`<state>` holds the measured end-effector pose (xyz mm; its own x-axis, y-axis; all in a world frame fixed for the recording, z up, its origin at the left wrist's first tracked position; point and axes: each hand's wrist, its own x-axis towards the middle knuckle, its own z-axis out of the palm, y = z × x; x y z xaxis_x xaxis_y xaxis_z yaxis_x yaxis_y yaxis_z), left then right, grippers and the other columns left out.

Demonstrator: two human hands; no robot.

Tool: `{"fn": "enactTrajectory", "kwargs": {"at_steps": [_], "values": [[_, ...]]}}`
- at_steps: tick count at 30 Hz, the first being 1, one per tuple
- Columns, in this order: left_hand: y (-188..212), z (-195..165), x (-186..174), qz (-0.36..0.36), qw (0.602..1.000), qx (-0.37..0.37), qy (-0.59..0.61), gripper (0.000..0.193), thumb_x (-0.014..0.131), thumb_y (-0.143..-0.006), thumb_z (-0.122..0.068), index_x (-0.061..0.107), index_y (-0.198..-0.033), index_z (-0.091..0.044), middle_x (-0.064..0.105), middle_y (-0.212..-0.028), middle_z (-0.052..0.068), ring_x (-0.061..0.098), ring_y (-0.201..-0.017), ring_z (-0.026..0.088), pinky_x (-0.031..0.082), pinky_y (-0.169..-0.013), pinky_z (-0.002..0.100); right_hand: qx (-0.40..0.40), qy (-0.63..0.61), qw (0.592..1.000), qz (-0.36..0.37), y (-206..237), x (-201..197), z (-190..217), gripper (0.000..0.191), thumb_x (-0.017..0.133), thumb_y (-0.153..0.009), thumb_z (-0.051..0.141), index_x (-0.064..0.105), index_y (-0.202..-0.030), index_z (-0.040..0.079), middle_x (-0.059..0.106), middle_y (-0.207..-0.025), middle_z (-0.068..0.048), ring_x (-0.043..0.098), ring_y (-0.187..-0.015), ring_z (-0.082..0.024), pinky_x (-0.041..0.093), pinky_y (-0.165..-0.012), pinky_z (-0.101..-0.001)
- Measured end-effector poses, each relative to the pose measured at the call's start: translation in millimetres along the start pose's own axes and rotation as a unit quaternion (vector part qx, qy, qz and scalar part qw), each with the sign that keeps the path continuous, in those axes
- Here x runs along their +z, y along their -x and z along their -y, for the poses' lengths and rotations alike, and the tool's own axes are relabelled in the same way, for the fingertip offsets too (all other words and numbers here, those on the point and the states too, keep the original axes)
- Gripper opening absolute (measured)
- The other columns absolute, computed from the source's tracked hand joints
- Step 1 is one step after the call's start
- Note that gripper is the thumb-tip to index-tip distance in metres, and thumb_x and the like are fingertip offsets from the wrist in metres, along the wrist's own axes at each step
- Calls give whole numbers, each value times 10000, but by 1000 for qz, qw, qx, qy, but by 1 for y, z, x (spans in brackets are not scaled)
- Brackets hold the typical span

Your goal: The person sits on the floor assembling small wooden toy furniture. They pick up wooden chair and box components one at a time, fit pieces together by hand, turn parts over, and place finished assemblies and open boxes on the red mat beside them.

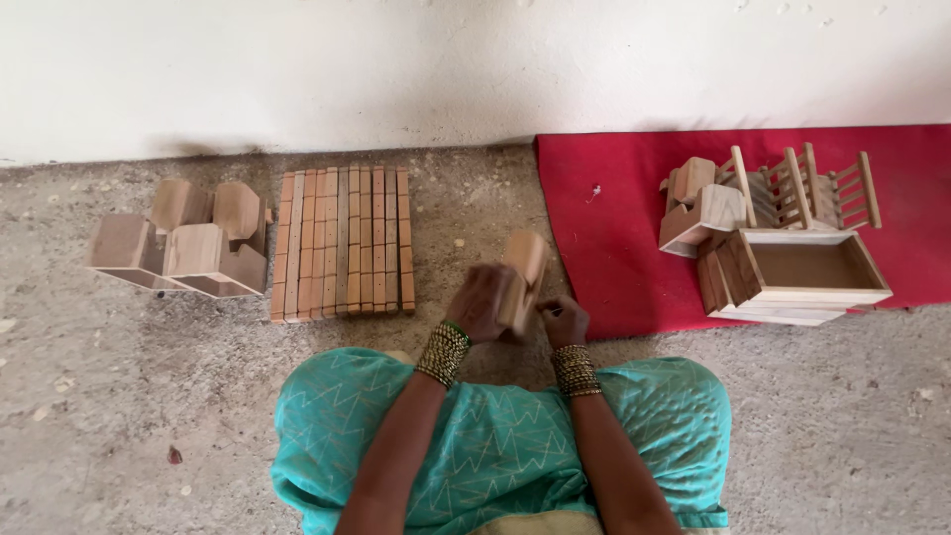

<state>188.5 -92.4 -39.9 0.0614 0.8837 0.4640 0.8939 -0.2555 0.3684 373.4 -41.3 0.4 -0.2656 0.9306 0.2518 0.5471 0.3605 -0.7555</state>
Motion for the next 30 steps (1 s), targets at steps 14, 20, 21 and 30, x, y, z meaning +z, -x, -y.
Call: {"fn": "enactTrajectory", "kwargs": {"at_steps": [14, 20, 21, 30], "values": [[5, 3, -9, -179, 907, -332, 186, 985, 821, -808, -455, 350, -1520, 37, 469, -1448, 281, 461, -1331, 456, 359, -1114, 567, 9, -263, 965, -12, -4, 2, 4, 55, 671, -880, -2, 698, -921, 21, 705, -812, -67, 660, -689, -135, 550, -598, -287], [2, 7, -14, -202, 929, -288, 114, 1056, 840, -784, -423, 305, -1577, 26, 417, -1530, 300, 387, -1416, 481, 286, -1205, 568, 112, -301, 940, 118, -8, 0, -17, 59, 692, -854, 2, 704, -891, -41, 699, -778, -106, 676, -691, -162, 577, -632, -303], [-1, 6, -16, -180, 914, -338, 133, 1060, 863, -746, -430, 334, -1550, 14, 433, -1488, 296, 406, -1383, 476, 318, -1184, 567, 116, -311, 934, 133, -8, 0, -18, 63, 690, -857, -1, 701, -897, -48, 695, -785, -108, 677, -698, -164, 577, -638, -305], [-19, -20, -75, -379, 881, -284, -3, 979, 826, -806, -588, 418, -1472, 3, 576, -1290, 233, 560, -1158, 377, 482, -978, 523, 135, -357, 914, 139, -9, 3, -25, 139, 735, -893, 59, 745, -1011, -14, 759, -919, -105, 716, -783, -185, 609, -696, -359]]}}
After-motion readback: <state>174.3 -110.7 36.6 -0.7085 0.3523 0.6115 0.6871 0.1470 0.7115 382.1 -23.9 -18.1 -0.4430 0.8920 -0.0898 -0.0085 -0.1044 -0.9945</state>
